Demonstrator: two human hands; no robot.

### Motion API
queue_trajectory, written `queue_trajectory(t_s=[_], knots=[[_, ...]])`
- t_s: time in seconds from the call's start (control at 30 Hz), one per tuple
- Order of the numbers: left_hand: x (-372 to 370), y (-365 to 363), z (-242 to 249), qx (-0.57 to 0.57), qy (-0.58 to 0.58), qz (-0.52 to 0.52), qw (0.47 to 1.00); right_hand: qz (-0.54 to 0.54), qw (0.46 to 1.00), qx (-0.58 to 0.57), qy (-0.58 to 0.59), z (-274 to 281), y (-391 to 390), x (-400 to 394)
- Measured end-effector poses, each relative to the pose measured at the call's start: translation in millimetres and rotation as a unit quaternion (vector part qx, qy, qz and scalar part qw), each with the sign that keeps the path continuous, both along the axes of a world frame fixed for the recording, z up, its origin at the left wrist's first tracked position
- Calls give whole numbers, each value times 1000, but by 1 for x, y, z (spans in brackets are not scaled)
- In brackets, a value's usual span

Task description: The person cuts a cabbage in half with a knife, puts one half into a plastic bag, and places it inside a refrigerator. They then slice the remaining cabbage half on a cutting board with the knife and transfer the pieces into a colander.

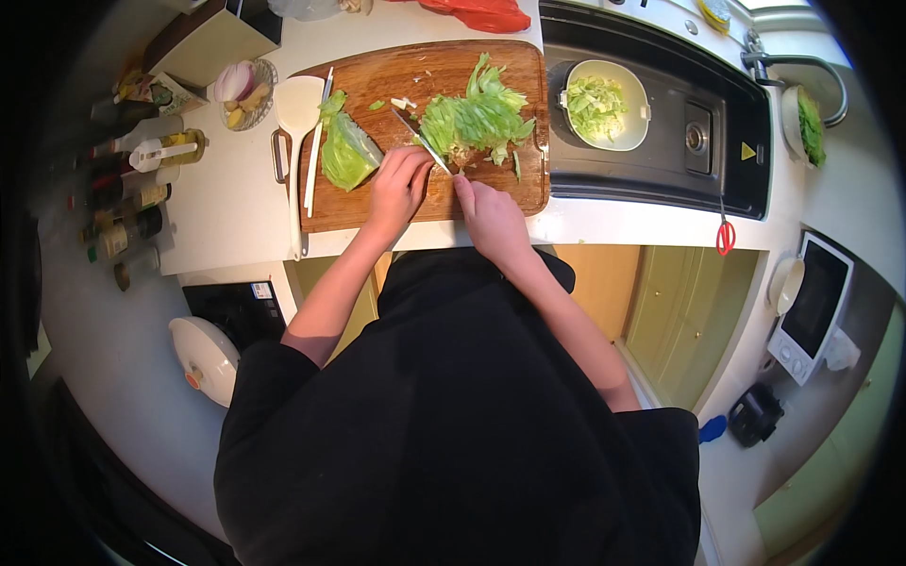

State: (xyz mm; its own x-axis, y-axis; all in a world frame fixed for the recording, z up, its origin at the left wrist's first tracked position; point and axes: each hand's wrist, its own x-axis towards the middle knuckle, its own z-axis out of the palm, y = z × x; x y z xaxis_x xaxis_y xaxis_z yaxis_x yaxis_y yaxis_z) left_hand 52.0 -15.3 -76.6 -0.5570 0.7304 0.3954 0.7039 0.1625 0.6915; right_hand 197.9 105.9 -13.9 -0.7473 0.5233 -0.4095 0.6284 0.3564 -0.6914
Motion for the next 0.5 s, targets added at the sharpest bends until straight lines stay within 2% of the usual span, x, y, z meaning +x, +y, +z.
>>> queue_trajectory(t_s=[0.1,0.17,0.3,0.4,0.5], knots=[[11,-3,13,-26,-50,25,998,-19,998,-51,17,0,2,4],[25,-13,27,-29,-38,69,996,-51,992,-106,43,11,2,10],[43,-26,28,-93,-90,64,989,-128,956,-256,68,28,6,22],[42,-22,38,-93,-102,71,988,-164,933,-314,53,46,20,18],[33,-35,60,-61,-96,79,990,-129,955,-264,33,63,29,15]])
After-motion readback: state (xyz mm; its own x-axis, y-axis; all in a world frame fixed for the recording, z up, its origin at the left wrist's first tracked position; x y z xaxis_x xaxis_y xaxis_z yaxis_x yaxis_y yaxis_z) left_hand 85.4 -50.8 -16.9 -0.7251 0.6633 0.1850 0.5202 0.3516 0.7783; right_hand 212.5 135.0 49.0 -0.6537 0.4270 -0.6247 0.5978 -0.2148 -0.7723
